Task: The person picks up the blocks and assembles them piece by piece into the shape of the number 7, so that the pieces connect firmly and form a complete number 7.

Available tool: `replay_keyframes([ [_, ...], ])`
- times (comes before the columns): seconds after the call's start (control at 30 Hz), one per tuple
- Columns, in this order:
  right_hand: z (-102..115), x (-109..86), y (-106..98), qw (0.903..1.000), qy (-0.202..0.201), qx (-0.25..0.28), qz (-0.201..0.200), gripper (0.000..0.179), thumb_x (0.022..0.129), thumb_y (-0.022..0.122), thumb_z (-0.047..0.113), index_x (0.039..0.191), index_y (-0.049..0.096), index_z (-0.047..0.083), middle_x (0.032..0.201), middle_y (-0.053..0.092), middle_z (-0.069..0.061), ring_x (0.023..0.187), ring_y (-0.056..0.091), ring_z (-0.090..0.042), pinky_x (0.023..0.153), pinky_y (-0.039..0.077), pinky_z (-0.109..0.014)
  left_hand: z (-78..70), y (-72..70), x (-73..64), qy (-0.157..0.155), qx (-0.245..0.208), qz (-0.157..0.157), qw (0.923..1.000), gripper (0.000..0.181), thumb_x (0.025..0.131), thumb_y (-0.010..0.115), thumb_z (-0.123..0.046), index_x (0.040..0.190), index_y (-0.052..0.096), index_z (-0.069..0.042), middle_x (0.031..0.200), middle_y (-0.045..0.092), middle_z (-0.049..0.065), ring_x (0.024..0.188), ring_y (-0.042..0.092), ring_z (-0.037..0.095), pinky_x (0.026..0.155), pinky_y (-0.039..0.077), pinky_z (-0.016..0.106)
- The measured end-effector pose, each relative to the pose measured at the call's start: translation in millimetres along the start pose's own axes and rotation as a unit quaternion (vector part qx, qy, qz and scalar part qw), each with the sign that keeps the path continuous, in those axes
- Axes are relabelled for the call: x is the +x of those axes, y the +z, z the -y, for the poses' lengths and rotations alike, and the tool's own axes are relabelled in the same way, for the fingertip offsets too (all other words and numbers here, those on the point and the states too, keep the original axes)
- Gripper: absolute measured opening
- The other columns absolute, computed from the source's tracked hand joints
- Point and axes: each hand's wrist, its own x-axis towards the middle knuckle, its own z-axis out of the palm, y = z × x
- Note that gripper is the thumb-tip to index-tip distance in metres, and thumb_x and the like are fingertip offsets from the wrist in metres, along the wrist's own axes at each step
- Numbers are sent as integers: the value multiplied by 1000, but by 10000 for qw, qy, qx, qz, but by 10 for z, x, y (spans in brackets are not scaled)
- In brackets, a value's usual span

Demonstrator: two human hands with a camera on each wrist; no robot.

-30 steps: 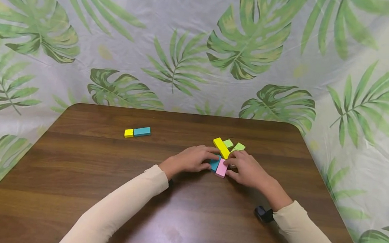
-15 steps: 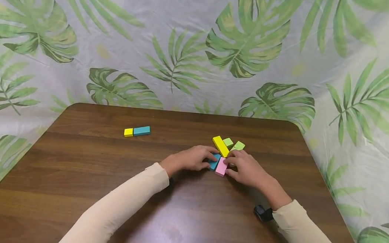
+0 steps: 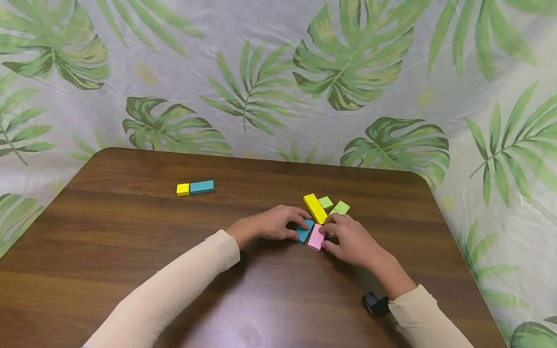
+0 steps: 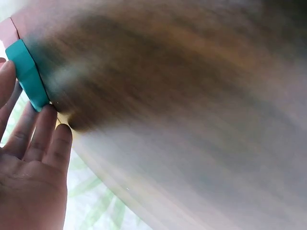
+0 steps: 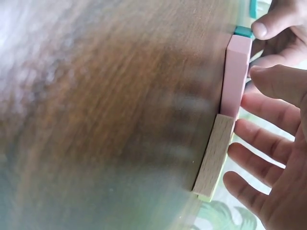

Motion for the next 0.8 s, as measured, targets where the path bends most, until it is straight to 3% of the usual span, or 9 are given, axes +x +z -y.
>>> replay_keyframes([
  [0.5,43,5,7,9999,38,-90,54,33,78,71,29,107,67,14,111,58,-5,100,52,-22,89,46,-42,30,15,-85,26,96,-13,9999,35,88,61,-23,123,59,-17,141,44,-1,130,41,16,108,33,29],
  [0.8,20,1,18,9993,-92,-297,-191,30,76,73,31,101,68,14,106,59,-3,96,53,-21,86,46,-41,73,-3,-266,234,200,31,9995,35,88,61,-20,123,60,-16,142,44,-2,129,43,17,106,36,29],
])
